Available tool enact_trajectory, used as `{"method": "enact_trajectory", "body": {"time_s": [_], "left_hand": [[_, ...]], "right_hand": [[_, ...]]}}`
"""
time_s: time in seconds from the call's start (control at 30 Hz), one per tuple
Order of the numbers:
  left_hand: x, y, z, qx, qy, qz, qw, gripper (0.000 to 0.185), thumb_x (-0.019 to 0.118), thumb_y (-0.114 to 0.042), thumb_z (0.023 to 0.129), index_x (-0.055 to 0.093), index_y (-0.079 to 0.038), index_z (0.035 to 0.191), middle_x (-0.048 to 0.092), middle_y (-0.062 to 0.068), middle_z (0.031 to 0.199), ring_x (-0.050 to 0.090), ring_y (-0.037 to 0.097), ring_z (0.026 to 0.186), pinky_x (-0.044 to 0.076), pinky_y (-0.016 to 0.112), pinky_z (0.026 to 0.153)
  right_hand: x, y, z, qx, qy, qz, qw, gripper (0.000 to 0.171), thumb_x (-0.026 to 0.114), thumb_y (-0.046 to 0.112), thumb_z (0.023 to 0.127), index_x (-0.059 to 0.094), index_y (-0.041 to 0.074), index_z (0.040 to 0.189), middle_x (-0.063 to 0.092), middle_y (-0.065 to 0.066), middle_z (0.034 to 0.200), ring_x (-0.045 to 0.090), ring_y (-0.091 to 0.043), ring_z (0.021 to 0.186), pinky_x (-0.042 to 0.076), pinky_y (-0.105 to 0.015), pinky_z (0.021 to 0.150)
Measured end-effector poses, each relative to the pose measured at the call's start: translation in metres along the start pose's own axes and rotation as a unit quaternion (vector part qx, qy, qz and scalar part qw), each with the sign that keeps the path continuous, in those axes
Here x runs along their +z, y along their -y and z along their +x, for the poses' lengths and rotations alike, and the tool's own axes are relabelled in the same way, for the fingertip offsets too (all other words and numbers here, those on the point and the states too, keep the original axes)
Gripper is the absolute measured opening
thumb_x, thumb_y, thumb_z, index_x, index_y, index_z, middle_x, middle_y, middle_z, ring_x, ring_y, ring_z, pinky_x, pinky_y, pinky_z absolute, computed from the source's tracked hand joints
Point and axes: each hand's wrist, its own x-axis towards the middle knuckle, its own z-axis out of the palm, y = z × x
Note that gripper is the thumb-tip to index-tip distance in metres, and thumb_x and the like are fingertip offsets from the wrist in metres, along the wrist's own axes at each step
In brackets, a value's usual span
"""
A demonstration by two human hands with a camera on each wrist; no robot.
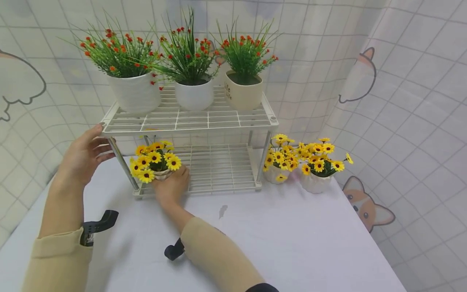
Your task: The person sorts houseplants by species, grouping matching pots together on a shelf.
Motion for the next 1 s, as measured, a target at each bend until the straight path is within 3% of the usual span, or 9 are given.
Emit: {"method": "enact_trajectory", "body": {"time_s": [0.2,0.47,0.6,0.83,1.0], "left_hand": [[0.0,0.004,-0.002,-0.001,-0.007,-0.016,0.9998,0.062,0.048,-0.056,0.105,0.053,-0.01,0.145,0.052,0.002,0.124,0.05,0.021,0.113,0.038,0.042,0.099],[0.004,0.003,-0.001,0.003,-0.016,-0.023,0.9996,0.06,0.048,-0.056,0.105,0.055,-0.011,0.143,0.052,0.003,0.123,0.05,0.021,0.112,0.038,0.039,0.097],[0.005,0.0,-0.001,0.0,-0.02,-0.02,0.9996,0.062,0.048,-0.057,0.104,0.054,-0.009,0.144,0.052,0.002,0.123,0.05,0.021,0.113,0.038,0.041,0.099],[0.009,-0.002,-0.003,0.005,-0.036,0.006,0.9993,0.063,0.043,-0.057,0.106,0.051,-0.007,0.145,0.051,0.002,0.123,0.05,0.02,0.112,0.039,0.043,0.1],[0.009,-0.002,-0.003,0.009,-0.041,0.035,0.9985,0.064,0.039,-0.056,0.107,0.05,-0.006,0.145,0.052,0.001,0.121,0.053,0.02,0.11,0.043,0.04,0.098]], "right_hand": [[0.004,-0.002,-0.004,-0.007,0.019,-0.01,1.0,0.102,0.093,0.021,0.07,0.035,-0.007,0.149,0.043,-0.017,0.144,0.046,-0.031,0.13,0.037,-0.041,0.114],[-0.021,-0.003,-0.009,-0.037,0.088,0.004,0.995,0.098,0.09,0.033,0.08,0.033,0.0,0.152,0.04,-0.015,0.145,0.045,-0.028,0.13,0.04,-0.04,0.111],[-0.043,-0.006,-0.016,-0.053,0.131,0.023,0.99,0.09,0.085,0.031,0.086,0.033,-0.001,0.152,0.039,-0.018,0.148,0.044,-0.032,0.135,0.039,-0.044,0.111],[-0.097,-0.014,-0.032,-0.068,0.209,0.074,0.973,0.057,0.077,0.02,0.093,0.05,0.001,0.139,0.051,-0.016,0.139,0.048,-0.036,0.13,0.047,-0.046,0.101],[-0.141,-0.025,-0.036,-0.068,0.213,0.087,0.971,0.032,0.073,0.015,0.095,0.061,0.004,0.122,0.062,-0.012,0.125,0.057,-0.029,0.117,0.051,-0.035,0.087]]}}
